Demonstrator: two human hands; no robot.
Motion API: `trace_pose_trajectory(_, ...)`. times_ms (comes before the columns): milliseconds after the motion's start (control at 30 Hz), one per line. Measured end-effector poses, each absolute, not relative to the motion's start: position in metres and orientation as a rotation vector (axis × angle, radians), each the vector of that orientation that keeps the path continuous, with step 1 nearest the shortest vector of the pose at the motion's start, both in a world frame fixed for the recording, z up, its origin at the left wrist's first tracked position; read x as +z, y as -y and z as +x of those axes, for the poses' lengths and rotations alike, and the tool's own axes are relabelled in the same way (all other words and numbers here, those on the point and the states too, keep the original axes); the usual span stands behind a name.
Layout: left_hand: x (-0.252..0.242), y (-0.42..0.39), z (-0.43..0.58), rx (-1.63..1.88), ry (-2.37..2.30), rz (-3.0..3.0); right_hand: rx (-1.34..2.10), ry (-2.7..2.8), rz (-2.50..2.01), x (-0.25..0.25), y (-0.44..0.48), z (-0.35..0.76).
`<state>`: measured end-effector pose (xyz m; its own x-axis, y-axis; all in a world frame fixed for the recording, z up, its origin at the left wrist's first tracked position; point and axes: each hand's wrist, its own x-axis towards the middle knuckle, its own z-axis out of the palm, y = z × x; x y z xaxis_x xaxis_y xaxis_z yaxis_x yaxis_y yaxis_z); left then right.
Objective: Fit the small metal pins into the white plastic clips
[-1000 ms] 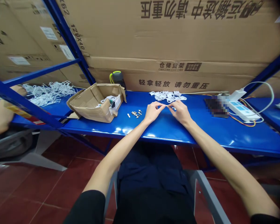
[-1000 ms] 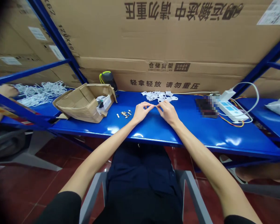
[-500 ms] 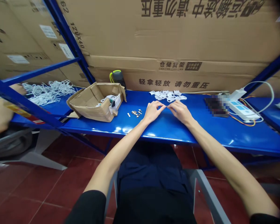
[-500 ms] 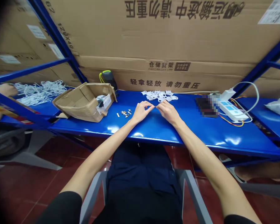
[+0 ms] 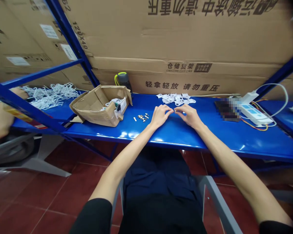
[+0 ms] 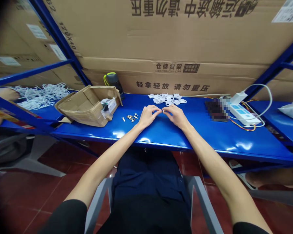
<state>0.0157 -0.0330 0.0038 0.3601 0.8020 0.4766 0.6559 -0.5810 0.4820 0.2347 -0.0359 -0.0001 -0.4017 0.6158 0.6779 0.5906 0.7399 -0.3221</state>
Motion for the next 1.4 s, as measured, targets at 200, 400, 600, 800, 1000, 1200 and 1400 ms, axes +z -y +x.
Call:
trace_pose_trajectory(200,0.004,0.031,0.014,1.038,-1.293,2.428,0.239,1.907,-1.069,0.002,0.037,0.235)
trace_pose_trajectory(400,0.003,0.032,0.013,0.958,-1.298,2.477,0.347,1.910,-1.070,-0.001,0.037,0.233)
trace_pose_trajectory(600,0.003,0.032,0.013,0.942,-1.302,2.548,0.405,1.934,-1.092,0.000,0.036,0.234)
trace_pose_trajectory(800,0.009,0.033,0.006,0.895,-1.339,2.676,0.307,1.964,-1.136,0.000,0.034,0.234)
trace_pose_trajectory(1000,0.018,0.028,-0.018,0.926,-1.545,2.684,0.258,2.162,-1.016,-0.001,0.037,0.228)
trace_pose_trajectory(1200,0.008,0.021,-0.032,0.859,-1.779,2.595,0.227,2.360,-1.047,-0.003,0.038,0.222)
trace_pose_trajectory(1400,0.005,0.025,-0.029,0.816,-1.840,2.541,0.116,2.210,-1.225,0.005,0.031,0.251)
